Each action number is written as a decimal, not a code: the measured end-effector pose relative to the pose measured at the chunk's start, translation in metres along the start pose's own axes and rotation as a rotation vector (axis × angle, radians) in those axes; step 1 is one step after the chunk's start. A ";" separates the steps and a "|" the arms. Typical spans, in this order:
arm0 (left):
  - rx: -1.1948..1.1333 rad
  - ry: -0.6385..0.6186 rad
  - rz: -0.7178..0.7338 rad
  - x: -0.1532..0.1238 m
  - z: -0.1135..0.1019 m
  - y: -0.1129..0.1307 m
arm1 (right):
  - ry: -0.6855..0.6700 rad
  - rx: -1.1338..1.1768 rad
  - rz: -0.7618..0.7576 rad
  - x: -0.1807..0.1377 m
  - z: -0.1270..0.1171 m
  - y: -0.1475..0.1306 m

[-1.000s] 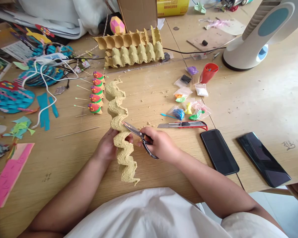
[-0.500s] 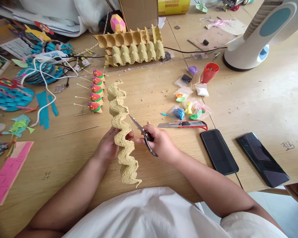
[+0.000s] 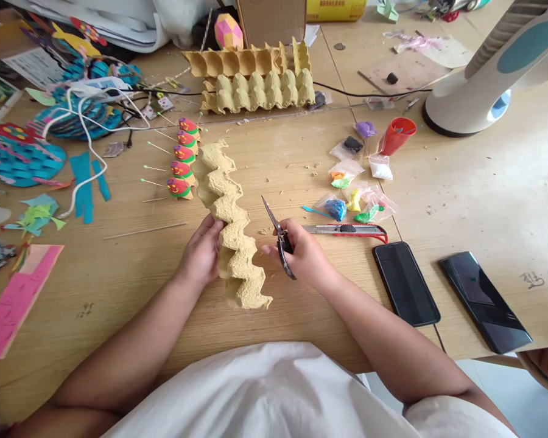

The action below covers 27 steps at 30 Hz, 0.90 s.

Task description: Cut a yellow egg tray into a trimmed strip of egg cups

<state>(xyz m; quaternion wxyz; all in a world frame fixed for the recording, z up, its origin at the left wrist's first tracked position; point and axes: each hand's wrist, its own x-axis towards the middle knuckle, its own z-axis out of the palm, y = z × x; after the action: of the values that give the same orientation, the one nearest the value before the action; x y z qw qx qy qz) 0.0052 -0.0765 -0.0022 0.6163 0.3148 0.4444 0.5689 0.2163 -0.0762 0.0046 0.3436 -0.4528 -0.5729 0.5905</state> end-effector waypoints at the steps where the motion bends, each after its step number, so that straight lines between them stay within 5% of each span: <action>1: 0.010 0.001 0.012 0.000 -0.001 -0.001 | -0.015 -0.009 -0.001 -0.002 0.000 -0.003; 14: 0.015 0.056 0.169 0.004 -0.006 -0.003 | -0.220 0.205 -0.013 -0.003 -0.002 -0.003; 27: 0.076 0.056 0.178 0.003 -0.005 -0.004 | -0.257 0.067 -0.078 -0.008 0.002 -0.007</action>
<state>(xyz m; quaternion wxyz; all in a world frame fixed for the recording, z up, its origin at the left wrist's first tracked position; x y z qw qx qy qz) 0.0022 -0.0743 -0.0079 0.5381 0.3601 0.4530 0.6129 0.2168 -0.0832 0.0128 0.3051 -0.3389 -0.6093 0.6486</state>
